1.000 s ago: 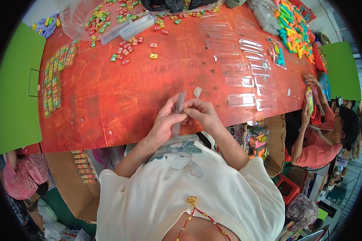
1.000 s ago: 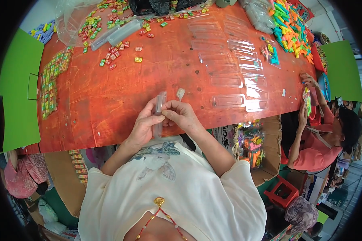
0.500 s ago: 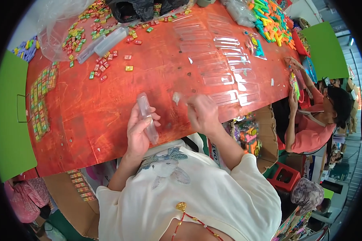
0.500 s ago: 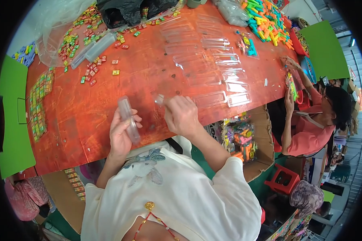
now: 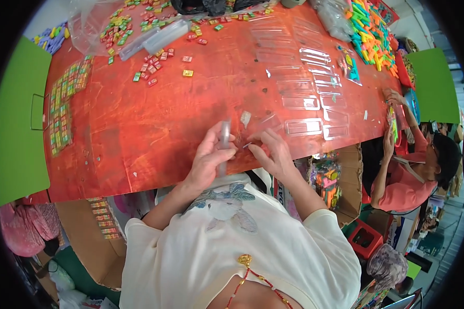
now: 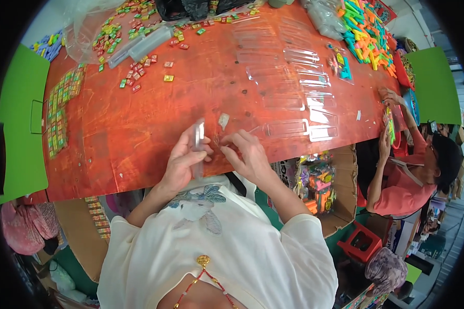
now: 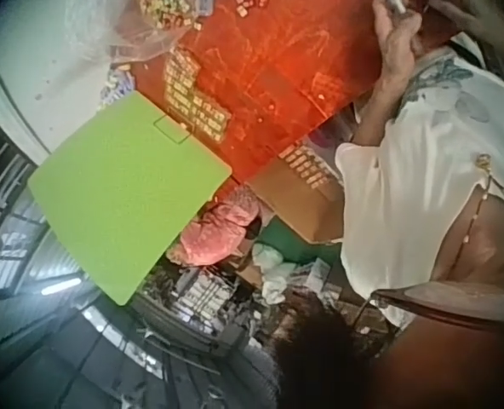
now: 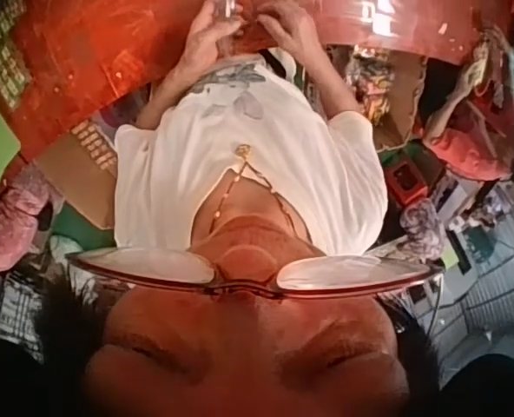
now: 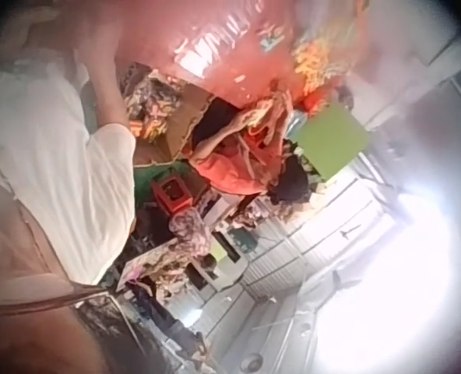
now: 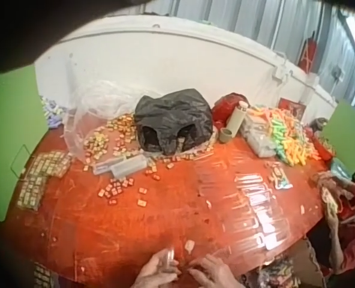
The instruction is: Packaging small colorful toy bricks into plastic blister packs for distribution.
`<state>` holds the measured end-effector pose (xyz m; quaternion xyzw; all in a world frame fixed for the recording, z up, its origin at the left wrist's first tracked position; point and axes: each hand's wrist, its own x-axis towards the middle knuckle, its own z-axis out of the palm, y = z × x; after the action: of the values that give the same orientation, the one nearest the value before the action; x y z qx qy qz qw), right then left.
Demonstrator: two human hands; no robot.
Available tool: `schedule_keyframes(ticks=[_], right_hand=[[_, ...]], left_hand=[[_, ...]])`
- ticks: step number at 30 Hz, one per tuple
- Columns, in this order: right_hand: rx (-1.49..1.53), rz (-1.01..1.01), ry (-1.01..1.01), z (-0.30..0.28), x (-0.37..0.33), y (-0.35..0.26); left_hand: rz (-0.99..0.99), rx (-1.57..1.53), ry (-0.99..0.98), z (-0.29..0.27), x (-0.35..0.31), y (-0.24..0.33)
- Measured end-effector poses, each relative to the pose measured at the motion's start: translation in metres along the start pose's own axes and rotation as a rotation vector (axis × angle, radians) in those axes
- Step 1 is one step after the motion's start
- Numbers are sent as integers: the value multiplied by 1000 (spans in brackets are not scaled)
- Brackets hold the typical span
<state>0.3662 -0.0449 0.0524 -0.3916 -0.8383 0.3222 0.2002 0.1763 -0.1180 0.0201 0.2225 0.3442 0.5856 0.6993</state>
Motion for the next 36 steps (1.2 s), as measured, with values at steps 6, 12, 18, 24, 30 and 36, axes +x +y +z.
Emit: schedule_keyframes(ticks=[6,12,18,24,30,36], right_hand=[[645,259,-188,27,21,-11],[992,227,-185,34,23,-17],[965,263,-155,34,19,-9],[881,257,57,5,29,6],[-460,-390,442,-8,58,24],[-689,-325,100,9,39,34]], left_hand=[[47,77,-20,3,-3,0],[34,102,-3,-3,-5,3],[39,10,-33,-2,-3,4],[92,-147,41,-21,-1,8],[119,-125,95,-15,1,7],[70,-96,38,-11,-1,9]])
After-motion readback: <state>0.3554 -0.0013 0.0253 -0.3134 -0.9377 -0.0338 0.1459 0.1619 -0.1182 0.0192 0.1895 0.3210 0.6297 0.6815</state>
